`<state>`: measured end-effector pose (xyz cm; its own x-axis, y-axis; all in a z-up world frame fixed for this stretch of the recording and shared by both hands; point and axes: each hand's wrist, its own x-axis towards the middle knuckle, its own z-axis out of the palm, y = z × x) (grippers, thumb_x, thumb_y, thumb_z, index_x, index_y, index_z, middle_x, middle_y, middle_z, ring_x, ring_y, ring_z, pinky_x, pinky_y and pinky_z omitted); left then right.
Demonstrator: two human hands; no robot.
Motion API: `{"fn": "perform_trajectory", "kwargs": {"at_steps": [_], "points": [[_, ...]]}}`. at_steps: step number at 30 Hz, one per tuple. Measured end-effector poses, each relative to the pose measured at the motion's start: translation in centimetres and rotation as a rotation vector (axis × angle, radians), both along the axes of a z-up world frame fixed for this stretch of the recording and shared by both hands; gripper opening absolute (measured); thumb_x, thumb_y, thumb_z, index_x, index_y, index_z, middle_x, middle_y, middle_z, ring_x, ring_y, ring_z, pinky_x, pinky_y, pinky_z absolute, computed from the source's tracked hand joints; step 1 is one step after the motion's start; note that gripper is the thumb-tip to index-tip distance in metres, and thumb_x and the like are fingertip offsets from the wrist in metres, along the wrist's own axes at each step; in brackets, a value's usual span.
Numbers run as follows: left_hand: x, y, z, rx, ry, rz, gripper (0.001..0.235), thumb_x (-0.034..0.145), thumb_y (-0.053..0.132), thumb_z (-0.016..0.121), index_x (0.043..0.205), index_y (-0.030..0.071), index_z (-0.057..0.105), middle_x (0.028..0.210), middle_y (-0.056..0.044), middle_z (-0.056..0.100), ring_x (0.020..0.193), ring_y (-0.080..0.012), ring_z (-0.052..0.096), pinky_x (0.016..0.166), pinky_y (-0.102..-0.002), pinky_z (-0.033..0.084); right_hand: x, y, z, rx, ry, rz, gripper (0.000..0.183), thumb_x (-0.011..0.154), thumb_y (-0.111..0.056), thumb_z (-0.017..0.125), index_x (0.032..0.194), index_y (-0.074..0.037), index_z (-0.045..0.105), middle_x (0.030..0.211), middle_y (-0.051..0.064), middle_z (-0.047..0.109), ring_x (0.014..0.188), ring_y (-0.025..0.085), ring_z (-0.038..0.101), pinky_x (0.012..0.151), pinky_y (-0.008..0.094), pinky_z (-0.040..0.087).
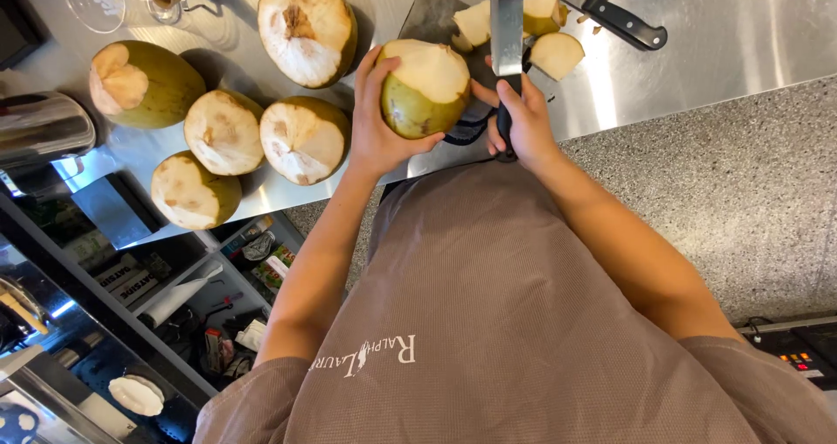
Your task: The recorder is peeling and trimming the outer shell of several coconuts using a knife.
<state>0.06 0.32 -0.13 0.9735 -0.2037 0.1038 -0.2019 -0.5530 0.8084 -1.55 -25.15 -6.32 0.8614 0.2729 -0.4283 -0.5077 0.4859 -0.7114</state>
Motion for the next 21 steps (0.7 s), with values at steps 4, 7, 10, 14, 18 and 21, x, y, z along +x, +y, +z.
{"fn": "perform_trajectory", "kwargs": {"at_steps": [4, 7, 10, 14, 18, 21], "points": [[0.4, -0.6, -2.4, -0.103, 0.087, 0.039, 0.108, 0.063, 0.029, 0.102, 0.150, 0.011, 0.039, 0.158, -0.019, 0.040, 0.147, -0.0407, 0.046, 0.125, -0.047, 0.040, 0.2, -1.0, 1.4, 0.028, 0.032, -0.004, 0.049, 0.113, -0.030, 0.045, 0.158, -0.014, 0.035, 0.139, 0.029, 0.065, 0.040, 0.014, 0.048, 0.041, 0.032, 0.046], [0.7, -1.1, -1.6, -0.129, 0.160, 0.071, 0.106, 0.067, 0.030, 0.099, 0.151, 0.009, 0.039, 0.154, -0.017, 0.044, 0.145, -0.0396, 0.050, 0.125, -0.048, 0.042, 0.3, -0.7, 0.8, -0.037, 0.000, 0.045, 0.048, 0.114, -0.027, 0.043, 0.158, -0.013, 0.034, 0.146, 0.030, 0.059, 0.041, 0.015, 0.050, 0.043, 0.032, 0.049], [1.2, -3.1, 0.3, 0.007, 0.034, 0.074, 0.102, 0.066, 0.032, 0.097, 0.147, 0.008, 0.041, 0.154, -0.021, 0.039, 0.142, -0.0432, 0.044, 0.120, -0.051, 0.040, 0.9, -2.1, 0.5, -0.123, -0.057, -0.007, 0.042, 0.108, -0.022, 0.045, 0.148, -0.014, 0.033, 0.134, 0.027, 0.066, 0.038, 0.015, 0.050, 0.038, 0.032, 0.047], [-0.5, -4.3, -0.5, 0.204, -0.072, 0.092, 0.089, 0.069, 0.033, 0.091, 0.141, 0.009, 0.045, 0.152, -0.019, 0.039, 0.143, -0.0441, 0.037, 0.120, -0.054, 0.037, -1.4, -2.1, 4.7, -0.655, -0.196, 0.113, 0.024, 0.110, -0.015, 0.048, 0.131, -0.006, 0.039, 0.091, 0.021, 0.071, 0.050, 0.021, 0.061, 0.049, 0.037, 0.050], [-0.2, -5.2, -2.0, 0.209, -0.162, 0.135, 0.080, 0.075, 0.036, 0.091, 0.138, 0.009, 0.048, 0.148, -0.016, 0.042, 0.143, -0.0440, 0.038, 0.121, -0.056, 0.036, -2.5, -1.7, 7.5, -1.228, -0.549, 0.206, 0.024, 0.107, -0.014, 0.055, 0.126, -0.004, 0.046, 0.087, 0.023, 0.069, 0.079, 0.045, 0.068, 0.066, 0.053, 0.052], [-0.7, -5.3, -2.4, 0.211, -0.195, 0.146, 0.077, 0.080, 0.039, 0.091, 0.137, 0.008, 0.050, 0.147, -0.017, 0.043, 0.143, -0.0450, 0.037, 0.121, -0.058, 0.036, -2.6, 0.2, 9.3, -1.298, -0.495, 0.330, 0.020, 0.106, -0.016, 0.056, 0.120, -0.005, 0.046, 0.087, 0.023, 0.068, 0.079, 0.048, 0.066, 0.068, 0.058, 0.051]]}}
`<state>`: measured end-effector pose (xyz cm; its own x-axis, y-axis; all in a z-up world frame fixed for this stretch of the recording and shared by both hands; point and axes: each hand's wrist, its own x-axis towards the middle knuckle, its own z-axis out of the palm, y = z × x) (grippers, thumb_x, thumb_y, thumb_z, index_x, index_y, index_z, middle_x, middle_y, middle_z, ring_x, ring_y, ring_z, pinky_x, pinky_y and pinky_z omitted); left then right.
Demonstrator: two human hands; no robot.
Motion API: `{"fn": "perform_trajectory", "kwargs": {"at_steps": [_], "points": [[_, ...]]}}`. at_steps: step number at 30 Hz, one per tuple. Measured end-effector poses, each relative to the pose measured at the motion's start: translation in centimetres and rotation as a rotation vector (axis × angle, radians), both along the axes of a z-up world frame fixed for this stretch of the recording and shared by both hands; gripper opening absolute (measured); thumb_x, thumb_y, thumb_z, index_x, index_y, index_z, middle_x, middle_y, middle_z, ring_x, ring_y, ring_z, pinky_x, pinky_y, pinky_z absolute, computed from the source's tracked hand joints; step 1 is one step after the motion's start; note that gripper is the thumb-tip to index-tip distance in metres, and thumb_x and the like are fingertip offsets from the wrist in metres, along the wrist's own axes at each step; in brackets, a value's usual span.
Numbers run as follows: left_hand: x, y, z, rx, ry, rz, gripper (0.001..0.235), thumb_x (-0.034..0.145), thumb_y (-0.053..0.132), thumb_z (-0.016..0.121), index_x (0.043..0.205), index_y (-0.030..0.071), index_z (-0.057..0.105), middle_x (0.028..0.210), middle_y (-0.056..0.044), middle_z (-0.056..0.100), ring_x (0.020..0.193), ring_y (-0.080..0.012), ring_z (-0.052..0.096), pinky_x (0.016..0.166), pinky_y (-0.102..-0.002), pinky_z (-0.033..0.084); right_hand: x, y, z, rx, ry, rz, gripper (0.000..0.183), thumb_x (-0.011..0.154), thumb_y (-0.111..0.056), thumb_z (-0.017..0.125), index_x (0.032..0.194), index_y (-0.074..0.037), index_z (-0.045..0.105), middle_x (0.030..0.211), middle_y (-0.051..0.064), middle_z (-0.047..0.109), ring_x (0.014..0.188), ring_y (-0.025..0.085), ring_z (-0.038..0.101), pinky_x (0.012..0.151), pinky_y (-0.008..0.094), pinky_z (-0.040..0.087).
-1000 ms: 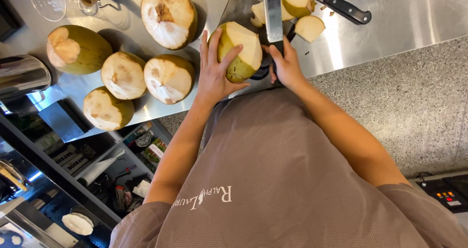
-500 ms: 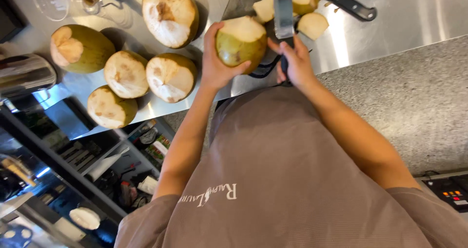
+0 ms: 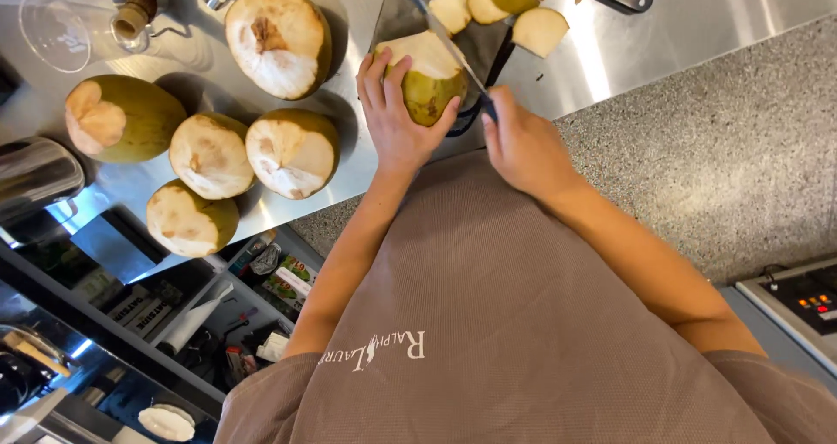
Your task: The recorder is peeling and trimming the outer shell of several coconuts using a knife.
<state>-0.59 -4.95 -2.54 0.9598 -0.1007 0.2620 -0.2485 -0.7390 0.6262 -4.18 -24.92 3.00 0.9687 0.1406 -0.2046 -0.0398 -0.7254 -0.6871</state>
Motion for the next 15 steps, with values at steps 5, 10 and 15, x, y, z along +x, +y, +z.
{"fn": "perform_trajectory", "kwargs": {"at_steps": [5, 10, 15], "points": [[0.2, -0.3, -0.5, -0.003, -0.025, -0.007, 0.075, 0.081, 0.040, 0.090, 0.136, 0.007, 0.051, 0.146, -0.018, 0.043, 0.144, -0.0461, 0.036, 0.121, -0.059, 0.035, 0.3, 1.3, -0.2, -0.006, -0.058, 0.049, 0.021, 0.105, -0.016, 0.055, 0.120, -0.004, 0.046, 0.088, 0.022, 0.069, 0.076, 0.046, 0.067, 0.064, 0.057, 0.051], [0.2, -0.1, -0.2, 0.011, -0.046, -0.023, 0.075, 0.082, 0.041, 0.089, 0.136, 0.006, 0.051, 0.146, -0.018, 0.043, 0.144, -0.0460, 0.036, 0.121, -0.059, 0.035, -0.6, 0.8, 0.1, -0.109, -0.060, 0.081, 0.019, 0.105, -0.016, 0.055, 0.118, -0.005, 0.046, 0.092, 0.021, 0.070, 0.076, 0.045, 0.067, 0.062, 0.055, 0.052], [0.2, -0.1, -0.1, 0.022, -0.045, -0.013, 0.072, 0.081, 0.041, 0.089, 0.134, 0.007, 0.054, 0.144, -0.019, 0.046, 0.142, -0.0467, 0.037, 0.119, -0.058, 0.036, -0.7, 1.2, -0.6, -0.209, 0.063, 0.087, 0.019, 0.103, -0.017, 0.054, 0.115, -0.005, 0.047, 0.089, 0.022, 0.069, 0.070, 0.047, 0.066, 0.059, 0.056, 0.053]]}}
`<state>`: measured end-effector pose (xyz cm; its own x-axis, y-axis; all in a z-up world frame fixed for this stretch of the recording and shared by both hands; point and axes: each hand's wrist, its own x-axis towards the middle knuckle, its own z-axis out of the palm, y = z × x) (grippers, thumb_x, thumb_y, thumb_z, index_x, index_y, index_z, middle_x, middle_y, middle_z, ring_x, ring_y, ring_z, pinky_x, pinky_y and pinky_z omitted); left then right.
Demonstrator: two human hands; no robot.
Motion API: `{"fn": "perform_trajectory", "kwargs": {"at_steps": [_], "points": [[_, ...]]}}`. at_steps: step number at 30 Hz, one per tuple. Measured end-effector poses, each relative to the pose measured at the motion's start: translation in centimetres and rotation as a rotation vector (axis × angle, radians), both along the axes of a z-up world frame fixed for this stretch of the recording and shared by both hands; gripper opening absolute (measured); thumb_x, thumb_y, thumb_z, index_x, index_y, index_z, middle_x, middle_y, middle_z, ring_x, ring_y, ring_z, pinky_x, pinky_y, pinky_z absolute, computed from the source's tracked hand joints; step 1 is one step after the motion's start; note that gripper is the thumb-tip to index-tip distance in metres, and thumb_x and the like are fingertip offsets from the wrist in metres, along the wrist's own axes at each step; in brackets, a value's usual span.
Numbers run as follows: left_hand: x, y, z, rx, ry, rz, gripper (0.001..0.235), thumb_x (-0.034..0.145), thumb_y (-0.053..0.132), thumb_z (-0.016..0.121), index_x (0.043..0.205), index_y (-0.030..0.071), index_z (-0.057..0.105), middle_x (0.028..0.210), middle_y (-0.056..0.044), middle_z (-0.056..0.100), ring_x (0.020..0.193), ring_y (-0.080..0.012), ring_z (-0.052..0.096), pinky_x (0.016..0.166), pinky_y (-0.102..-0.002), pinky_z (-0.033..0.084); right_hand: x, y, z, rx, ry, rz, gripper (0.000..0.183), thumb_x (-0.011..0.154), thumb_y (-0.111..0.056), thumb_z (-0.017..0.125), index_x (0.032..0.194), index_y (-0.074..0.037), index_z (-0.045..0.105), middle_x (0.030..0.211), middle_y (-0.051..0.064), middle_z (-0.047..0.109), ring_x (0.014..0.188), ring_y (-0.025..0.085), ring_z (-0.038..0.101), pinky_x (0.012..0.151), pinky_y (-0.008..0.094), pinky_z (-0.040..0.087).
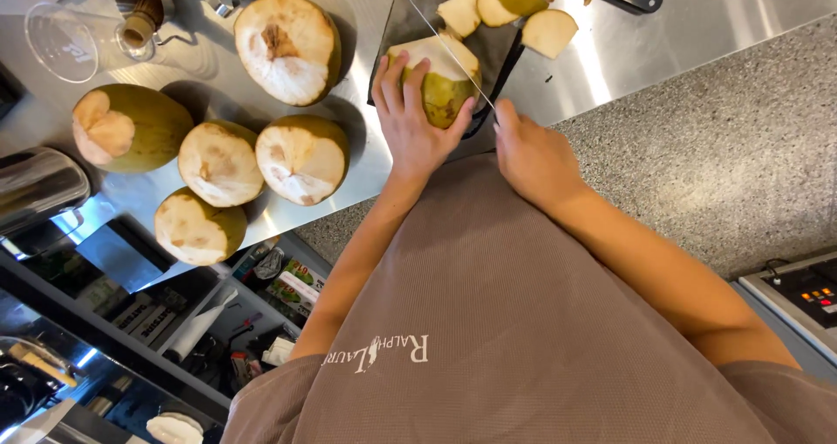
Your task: The recorder is peeling and trimming the outer shell of several coconuts using a knife.
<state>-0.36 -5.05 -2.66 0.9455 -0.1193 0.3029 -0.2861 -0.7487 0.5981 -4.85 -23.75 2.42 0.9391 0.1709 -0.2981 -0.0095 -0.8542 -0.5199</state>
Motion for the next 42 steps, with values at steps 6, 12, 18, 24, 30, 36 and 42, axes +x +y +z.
{"fn": "perform_trajectory", "kwargs": {"at_steps": [6, 12, 18, 24, 30, 36, 42], "points": [[0.2, -0.2, 0.2, -0.017, 0.033, -0.001, 0.071, 0.082, 0.041, 0.090, 0.133, 0.007, 0.056, 0.145, -0.017, 0.046, 0.142, -0.0460, 0.038, 0.119, -0.057, 0.038, -0.4, -0.1, -0.5, 0.012, -0.007, 0.014, 0.016, 0.108, -0.019, 0.052, 0.114, -0.005, 0.046, 0.084, 0.021, 0.068, 0.070, 0.046, 0.067, 0.060, 0.058, 0.053], [1.0, -0.2, 0.1, -0.007, 0.027, -0.006, 0.070, 0.078, 0.041, 0.091, 0.132, 0.009, 0.057, 0.144, -0.016, 0.046, 0.141, -0.0461, 0.038, 0.119, -0.056, 0.037, -0.8, -0.7, -2.5, -0.118, 0.051, -0.016, 0.021, 0.101, -0.017, 0.050, 0.119, -0.008, 0.049, 0.086, 0.022, 0.068, 0.064, 0.047, 0.066, 0.056, 0.058, 0.052], [0.8, 0.0, 0.4, -0.013, 0.072, 0.004, 0.071, 0.079, 0.041, 0.091, 0.133, 0.010, 0.057, 0.145, -0.015, 0.047, 0.142, -0.0440, 0.039, 0.120, -0.056, 0.037, -0.9, -1.3, -1.5, 0.049, -0.072, 0.007, 0.022, 0.105, -0.015, 0.050, 0.124, -0.005, 0.049, 0.086, 0.022, 0.068, 0.069, 0.047, 0.066, 0.059, 0.058, 0.053], [1.9, 0.1, 0.1, -0.016, 0.074, 0.008, 0.071, 0.079, 0.040, 0.091, 0.132, 0.010, 0.056, 0.145, -0.015, 0.047, 0.141, -0.0439, 0.040, 0.118, -0.056, 0.037, 0.1, -2.2, -6.6, -0.089, -0.100, 0.102, 0.036, 0.100, -0.012, 0.049, 0.134, -0.001, 0.046, 0.086, 0.024, 0.068, 0.067, 0.046, 0.066, 0.058, 0.056, 0.052], [1.9, 0.7, 1.3, -0.052, 0.135, -0.011, 0.069, 0.080, 0.039, 0.091, 0.133, 0.011, 0.056, 0.144, -0.014, 0.049, 0.138, -0.0411, 0.044, 0.118, -0.053, 0.040, -2.5, -2.8, -5.0, -0.053, 0.019, 0.075, 0.028, 0.107, -0.017, 0.051, 0.131, -0.003, 0.046, 0.083, 0.023, 0.068, 0.070, 0.046, 0.067, 0.061, 0.057, 0.052], [2.8, 0.6, 1.0, -0.076, 0.118, -0.015, 0.070, 0.079, 0.036, 0.091, 0.133, 0.010, 0.055, 0.143, -0.014, 0.049, 0.136, -0.0396, 0.045, 0.116, -0.052, 0.041, 1.6, -2.6, -9.0, 0.046, -0.101, 0.103, 0.029, 0.105, -0.013, 0.049, 0.131, 0.000, 0.045, 0.086, 0.025, 0.068, 0.071, 0.047, 0.066, 0.060, 0.057, 0.052], [3.1, 1.9, 1.3, -0.091, 0.154, -0.052, 0.070, 0.078, 0.035, 0.093, 0.132, 0.011, 0.056, 0.143, -0.014, 0.051, 0.134, -0.0383, 0.048, 0.116, -0.050, 0.042, -0.4, -3.0, -7.0, -0.001, 0.098, 0.008, 0.027, 0.106, -0.023, 0.052, 0.126, -0.006, 0.045, 0.081, 0.026, 0.068, 0.071, 0.049, 0.066, 0.060, 0.060, 0.049]]}}
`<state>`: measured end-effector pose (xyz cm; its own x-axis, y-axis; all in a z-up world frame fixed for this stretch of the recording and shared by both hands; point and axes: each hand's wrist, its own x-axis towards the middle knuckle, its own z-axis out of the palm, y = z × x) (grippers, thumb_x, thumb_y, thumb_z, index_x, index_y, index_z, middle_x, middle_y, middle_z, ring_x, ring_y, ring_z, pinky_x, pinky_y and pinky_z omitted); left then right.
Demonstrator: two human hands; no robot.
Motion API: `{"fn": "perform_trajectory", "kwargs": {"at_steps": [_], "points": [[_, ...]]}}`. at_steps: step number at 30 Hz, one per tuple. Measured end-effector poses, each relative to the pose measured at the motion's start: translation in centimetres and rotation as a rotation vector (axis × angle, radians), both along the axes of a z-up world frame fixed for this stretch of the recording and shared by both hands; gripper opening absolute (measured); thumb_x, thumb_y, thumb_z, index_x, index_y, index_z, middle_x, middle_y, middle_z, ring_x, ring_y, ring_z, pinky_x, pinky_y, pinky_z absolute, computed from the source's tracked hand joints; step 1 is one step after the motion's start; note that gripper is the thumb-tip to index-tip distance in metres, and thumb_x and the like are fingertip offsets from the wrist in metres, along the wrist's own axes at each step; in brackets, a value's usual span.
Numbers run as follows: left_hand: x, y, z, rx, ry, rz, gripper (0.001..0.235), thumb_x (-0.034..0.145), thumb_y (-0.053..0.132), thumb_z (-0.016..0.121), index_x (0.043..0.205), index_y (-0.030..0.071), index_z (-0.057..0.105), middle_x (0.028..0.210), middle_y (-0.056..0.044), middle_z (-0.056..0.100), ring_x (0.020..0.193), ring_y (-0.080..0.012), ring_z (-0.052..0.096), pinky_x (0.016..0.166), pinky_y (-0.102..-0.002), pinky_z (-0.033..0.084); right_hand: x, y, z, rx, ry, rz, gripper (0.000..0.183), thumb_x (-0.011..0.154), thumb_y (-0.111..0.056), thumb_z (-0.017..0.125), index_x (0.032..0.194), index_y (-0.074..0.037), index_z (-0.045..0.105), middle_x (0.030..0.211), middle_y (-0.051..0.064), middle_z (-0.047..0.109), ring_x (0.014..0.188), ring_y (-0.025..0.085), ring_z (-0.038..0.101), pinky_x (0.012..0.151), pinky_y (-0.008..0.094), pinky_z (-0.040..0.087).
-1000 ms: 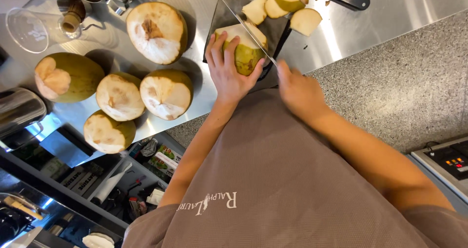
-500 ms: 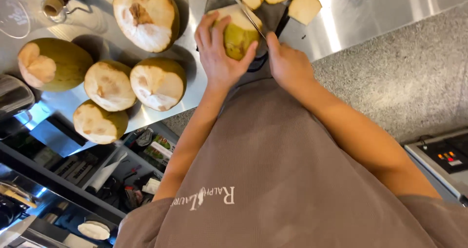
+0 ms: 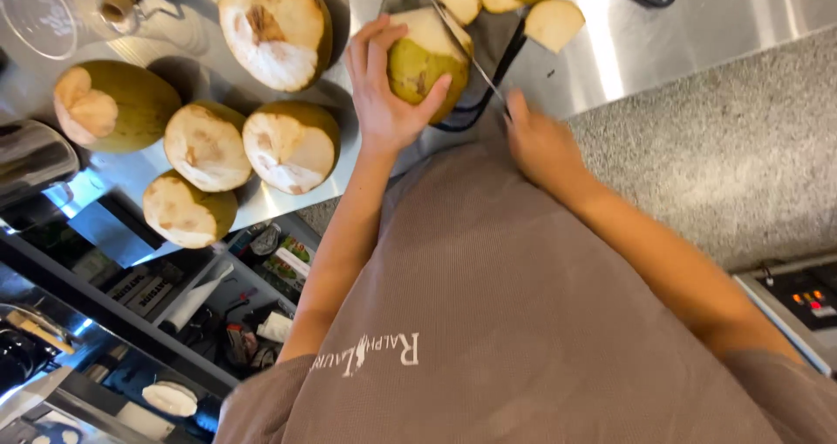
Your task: The recorder is peeling and trimming the outer shell of several coconuts using a knife.
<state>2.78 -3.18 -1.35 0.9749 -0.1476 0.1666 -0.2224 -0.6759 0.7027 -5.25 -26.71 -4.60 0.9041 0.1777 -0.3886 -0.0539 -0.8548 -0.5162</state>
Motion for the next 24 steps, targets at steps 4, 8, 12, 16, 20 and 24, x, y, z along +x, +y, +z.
{"fn": "perform_trajectory", "kwargs": {"at_steps": [4, 8, 12, 16, 20, 24], "points": [[0.7, -0.4, -0.5, -0.013, -0.027, -0.009, 0.071, 0.077, 0.035, 0.093, 0.132, 0.010, 0.056, 0.142, -0.015, 0.051, 0.134, -0.0387, 0.048, 0.116, -0.051, 0.042, 1.3, 0.1, -4.1, -0.014, 0.003, 0.027, 0.022, 0.107, -0.024, 0.052, 0.121, -0.008, 0.045, 0.084, 0.025, 0.069, 0.073, 0.049, 0.066, 0.061, 0.061, 0.050], [0.0, 0.0, -0.1, -0.013, -0.017, -0.011, 0.071, 0.078, 0.034, 0.093, 0.132, 0.009, 0.056, 0.141, -0.016, 0.051, 0.134, -0.0390, 0.049, 0.116, -0.050, 0.042, 3.4, 1.6, -4.0, 0.095, -0.102, 0.013, 0.024, 0.107, -0.021, 0.052, 0.123, -0.006, 0.044, 0.085, 0.023, 0.070, 0.075, 0.048, 0.066, 0.061, 0.060, 0.050], [-0.1, 0.8, -0.1, -0.045, -0.009, -0.031, 0.070, 0.076, 0.032, 0.093, 0.130, 0.007, 0.056, 0.141, -0.017, 0.052, 0.134, -0.0392, 0.050, 0.116, -0.050, 0.043, -1.5, -0.9, -4.5, 0.043, -0.038, 0.025, 0.027, 0.108, -0.025, 0.054, 0.128, -0.009, 0.045, 0.082, 0.024, 0.068, 0.074, 0.046, 0.066, 0.064, 0.059, 0.050], [0.1, 0.7, -0.5, -0.078, -0.003, -0.040, 0.072, 0.075, 0.031, 0.094, 0.130, 0.007, 0.056, 0.140, -0.017, 0.052, 0.134, -0.0389, 0.050, 0.116, -0.050, 0.043, 2.3, 1.0, -5.5, 0.157, -0.108, -0.002, 0.040, 0.101, -0.021, 0.058, 0.135, -0.005, 0.043, 0.084, 0.024, 0.069, 0.075, 0.048, 0.066, 0.062, 0.061, 0.048], [-0.5, 1.6, 0.0, -0.099, 0.023, -0.065, 0.072, 0.075, 0.030, 0.095, 0.131, 0.007, 0.056, 0.144, -0.017, 0.052, 0.137, -0.0384, 0.050, 0.119, -0.050, 0.044, 2.4, 2.0, -5.5, 0.190, -0.178, -0.002, 0.041, 0.105, -0.020, 0.058, 0.138, -0.002, 0.040, 0.087, 0.026, 0.069, 0.076, 0.049, 0.066, 0.064, 0.059, 0.050], [0.1, 1.3, -0.5, -0.074, -0.008, -0.085, 0.074, 0.071, 0.030, 0.096, 0.129, 0.007, 0.057, 0.143, -0.016, 0.053, 0.137, -0.0396, 0.048, 0.118, -0.051, 0.042, 1.1, 0.4, -5.6, 0.122, 0.020, -0.001, 0.034, 0.107, -0.023, 0.058, 0.131, -0.005, 0.043, 0.080, 0.027, 0.068, 0.075, 0.049, 0.065, 0.069, 0.061, 0.049]]}}
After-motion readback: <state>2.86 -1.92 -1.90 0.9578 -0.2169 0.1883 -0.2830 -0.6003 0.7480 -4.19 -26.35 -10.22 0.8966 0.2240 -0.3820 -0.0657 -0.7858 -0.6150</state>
